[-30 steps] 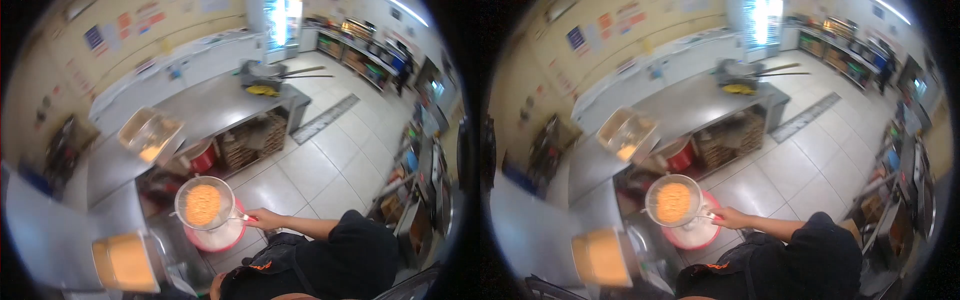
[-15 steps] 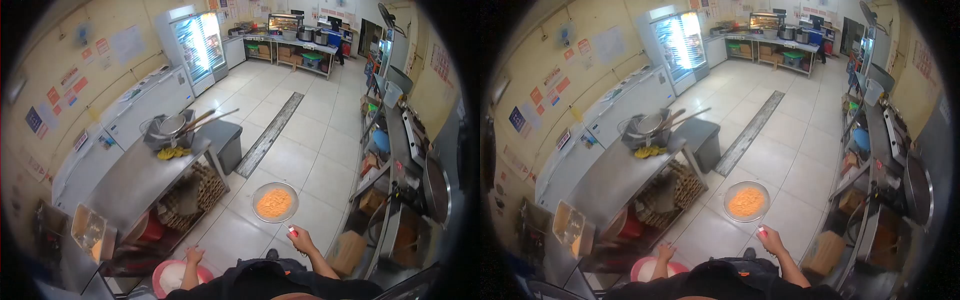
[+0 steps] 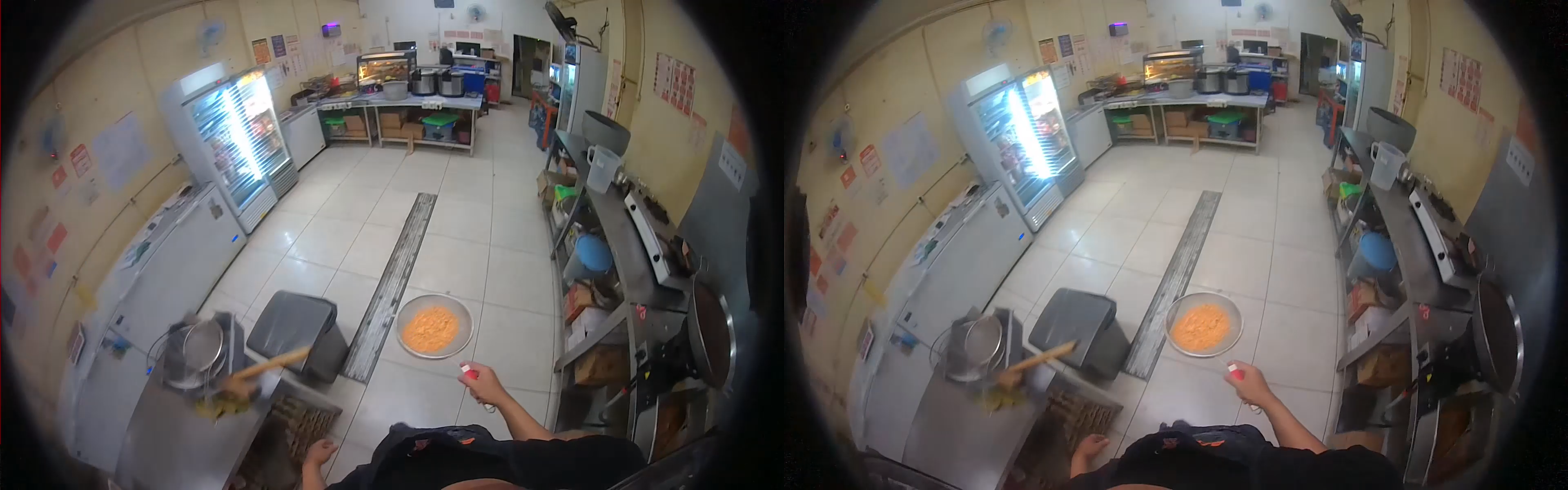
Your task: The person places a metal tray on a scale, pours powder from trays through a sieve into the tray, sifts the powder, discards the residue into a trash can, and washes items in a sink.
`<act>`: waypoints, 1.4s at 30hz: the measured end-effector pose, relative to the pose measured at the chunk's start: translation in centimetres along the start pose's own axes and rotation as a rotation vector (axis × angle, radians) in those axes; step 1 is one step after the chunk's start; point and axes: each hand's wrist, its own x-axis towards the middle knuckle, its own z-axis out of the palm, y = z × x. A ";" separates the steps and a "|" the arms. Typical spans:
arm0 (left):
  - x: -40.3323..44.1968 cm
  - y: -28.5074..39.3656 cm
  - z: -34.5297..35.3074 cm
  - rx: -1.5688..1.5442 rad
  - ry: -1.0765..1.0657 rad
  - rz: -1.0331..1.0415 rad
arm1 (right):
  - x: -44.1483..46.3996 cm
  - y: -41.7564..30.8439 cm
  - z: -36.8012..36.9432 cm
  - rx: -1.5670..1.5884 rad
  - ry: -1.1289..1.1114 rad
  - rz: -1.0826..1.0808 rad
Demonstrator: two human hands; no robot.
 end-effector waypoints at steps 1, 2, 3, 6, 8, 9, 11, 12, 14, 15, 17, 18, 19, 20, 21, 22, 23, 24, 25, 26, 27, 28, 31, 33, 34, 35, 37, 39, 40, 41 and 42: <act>2.6 1.6 0.1 -0.008 -0.005 0.024 | 3.3 -0.1 -0.1 -0.004 -0.017 -0.027; 4.9 3.3 -0.3 -0.144 -0.011 0.050 | 6.6 -0.8 -0.3 -0.005 -0.037 -0.056; 6.8 5.3 -1.2 -0.277 -0.015 0.071 | 8.8 -2.8 -0.7 0.022 -0.075 -0.017; 11.3 10.7 -2.5 -0.499 0.015 0.223 | 15.6 -7.7 -1.8 -0.059 -0.143 0.010; 13.2 14.9 -4.8 -0.418 0.031 0.311 | 23.3 -5.7 -1.5 -0.060 -0.172 -0.103; 14.0 16.2 -5.4 -0.142 0.139 0.472 | 26.9 -5.6 -1.4 -0.114 -0.203 -0.183; 18.0 17.5 -4.3 -0.358 0.201 0.424 | 34.7 -8.3 -2.6 -0.129 -0.327 -0.205; 21.0 16.7 -3.0 -0.891 0.252 0.257 | 36.9 -10.0 -2.4 -0.081 -0.424 -0.135; 21.7 17.7 -2.6 -0.841 0.382 0.008 | 45.1 -8.7 -1.0 -0.137 -0.469 -0.399; 20.6 17.2 -0.8 -0.640 0.388 -0.059 | 48.9 -8.7 -0.2 -0.165 -0.536 -0.396; 16.7 16.6 4.6 0.311 0.350 0.050 | 52.7 -13.8 0.2 -0.226 -0.693 -0.294; 15.1 17.0 7.4 0.523 0.335 0.021 | 54.4 -18.3 0.5 -0.264 -0.752 -0.204; 13.6 18.5 9.7 0.265 0.351 0.094 | 57.4 -19.7 1.7 -0.265 -0.828 -0.244; 12.7 20.1 11.9 0.190 0.364 0.009 | 60.4 -20.8 3.2 -0.262 -0.899 -0.288; 12.8 21.8 12.9 0.184 0.377 -0.020 | 62.8 -22.7 4.6 -0.285 -0.927 -0.341; 12.3 23.7 14.8 0.180 0.383 -0.045 | 64.7 -24.5 6.2 -0.302 -0.951 -0.393; 12.8 22.8 17.1 0.016 0.400 -0.105 | 66.4 -26.5 7.7 -0.297 -1.006 -0.344; 12.9 23.6 19.1 -0.353 0.361 -0.304 | 66.5 -27.7 9.6 -0.292 -1.047 -0.300; 12.6 26.5 19.7 -0.830 0.430 -0.522 | 68.7 -28.6 11.8 -0.263 -1.092 -0.310; 12.1 30.1 20.0 -1.187 0.576 -0.736 | 70.4 -29.3 13.7 -0.230 -1.128 -0.322; 13.5 31.0 20.3 -1.222 0.597 -0.763 | 71.6 -30.2 15.5 -0.255 -1.174 -0.320; 14.4 32.1 20.9 -1.260 0.612 -0.782 | 72.5 -31.3 17.0 -0.240 -1.187 -0.292; 18.2 35.3 21.8 -1.357 0.782 -0.663 | 75.1 -33.7 21.5 -0.251 -1.226 -0.291; 21.1 37.6 19.5 -1.603 0.813 -0.731 | 77.6 -34.1 23.5 -0.299 -1.227 -0.297; 22.3 38.4 17.4 -1.817 0.784 -0.841 | 78.9 -34.1 24.6 -0.331 -1.256 -0.297; 23.0 39.4 15.7 -1.854 0.787 -0.858 | 80.2 -34.0 25.8 -0.337 -1.236 -0.297; 23.3 41.3 12.8 -1.790 0.962 -0.799 | 82.2 -34.2 27.7 -0.360 -1.226 -0.302; 22.9 42.5 11.2 -1.832 0.995 -0.793 | 84.3 -34.3 29.8 -0.403 -1.218 -0.287; 22.8 42.9 10.3 -1.845 1.020 -0.764 | 85.0 -34.3 31.0 -0.425 -1.180 -0.275; 22.8 43.2 10.1 -1.868 1.038 -0.777 | 85.2 -35.0 32.2 -0.406 -1.191 -0.245; 22.6 43.7 10.2 -1.822 1.094 -0.838 | 86.2 -35.0 33.7 -0.425 -1.221 -0.251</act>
